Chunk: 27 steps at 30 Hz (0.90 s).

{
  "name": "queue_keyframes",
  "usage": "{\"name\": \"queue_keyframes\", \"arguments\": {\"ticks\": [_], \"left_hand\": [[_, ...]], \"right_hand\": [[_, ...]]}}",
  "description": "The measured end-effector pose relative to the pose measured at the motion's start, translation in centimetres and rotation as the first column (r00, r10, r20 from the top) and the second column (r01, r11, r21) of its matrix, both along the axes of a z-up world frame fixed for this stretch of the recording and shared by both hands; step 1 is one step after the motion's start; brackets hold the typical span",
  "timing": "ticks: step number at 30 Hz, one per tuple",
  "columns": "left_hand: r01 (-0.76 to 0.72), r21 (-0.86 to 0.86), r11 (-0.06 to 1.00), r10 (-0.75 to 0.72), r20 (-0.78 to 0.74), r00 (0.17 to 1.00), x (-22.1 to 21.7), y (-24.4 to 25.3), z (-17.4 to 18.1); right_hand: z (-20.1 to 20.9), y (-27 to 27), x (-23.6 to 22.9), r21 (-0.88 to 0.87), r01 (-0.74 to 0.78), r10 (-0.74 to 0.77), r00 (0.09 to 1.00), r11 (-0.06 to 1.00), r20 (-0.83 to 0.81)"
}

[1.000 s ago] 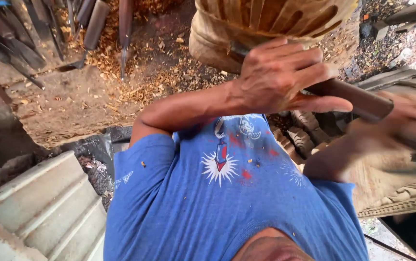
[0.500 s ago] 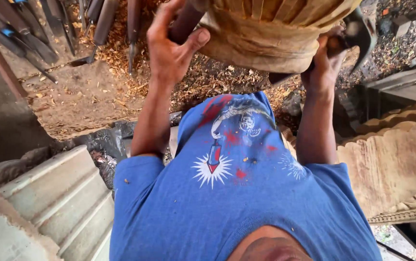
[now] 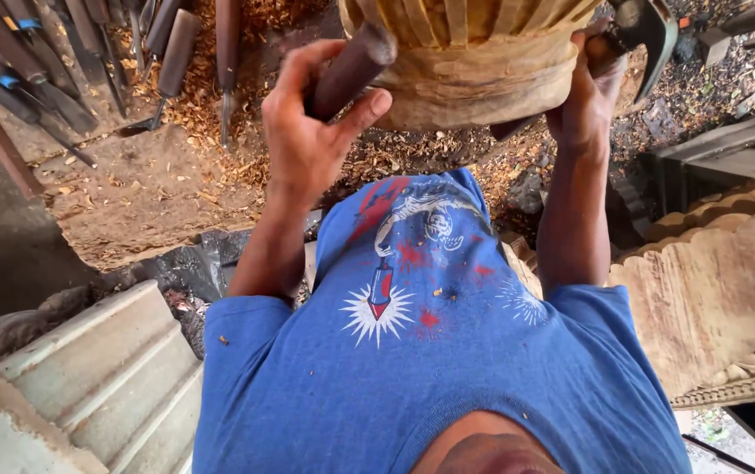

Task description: The person carves a wooden object with a chisel and a hammer, striking the tool repeatedly to remove wood shavings while rotating the object.

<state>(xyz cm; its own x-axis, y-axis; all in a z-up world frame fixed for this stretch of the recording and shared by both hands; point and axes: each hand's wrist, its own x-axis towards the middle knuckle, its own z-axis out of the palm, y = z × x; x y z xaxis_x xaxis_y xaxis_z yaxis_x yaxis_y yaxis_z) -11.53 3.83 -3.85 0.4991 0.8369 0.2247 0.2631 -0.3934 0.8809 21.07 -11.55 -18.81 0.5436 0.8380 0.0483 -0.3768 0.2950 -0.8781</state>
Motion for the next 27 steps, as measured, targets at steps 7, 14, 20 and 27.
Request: {"name": "queue_keyframes", "arguments": {"ticks": [7,14,20,27], "left_hand": [[0.557,0.519,0.648,-0.610,-0.085,0.788,5.0,-6.0,3.1],[0.402,0.682,0.611,-0.485,-0.078,0.871,15.0,-7.7,1.6],[0.326,0.636,0.700,-0.406,-0.021,0.914,15.4,-6.8,1.9],[0.316,0.569,0.759,-0.408,0.038,0.912,14.5,-6.6,3.3]], "right_hand": [[6.5,-5.4,-1.5,-0.143,0.338,-0.305,0.929,0.930,0.210],[9.6,-14.0,2.7,0.034,0.452,-0.351,0.642,0.892,0.681],[11.9,-21.1,3.2,-0.112,0.478,-0.261,0.644,0.871,0.719],[9.5,-17.2,1.1,0.274,0.647,-0.145,-0.246,0.711,0.958]]}}
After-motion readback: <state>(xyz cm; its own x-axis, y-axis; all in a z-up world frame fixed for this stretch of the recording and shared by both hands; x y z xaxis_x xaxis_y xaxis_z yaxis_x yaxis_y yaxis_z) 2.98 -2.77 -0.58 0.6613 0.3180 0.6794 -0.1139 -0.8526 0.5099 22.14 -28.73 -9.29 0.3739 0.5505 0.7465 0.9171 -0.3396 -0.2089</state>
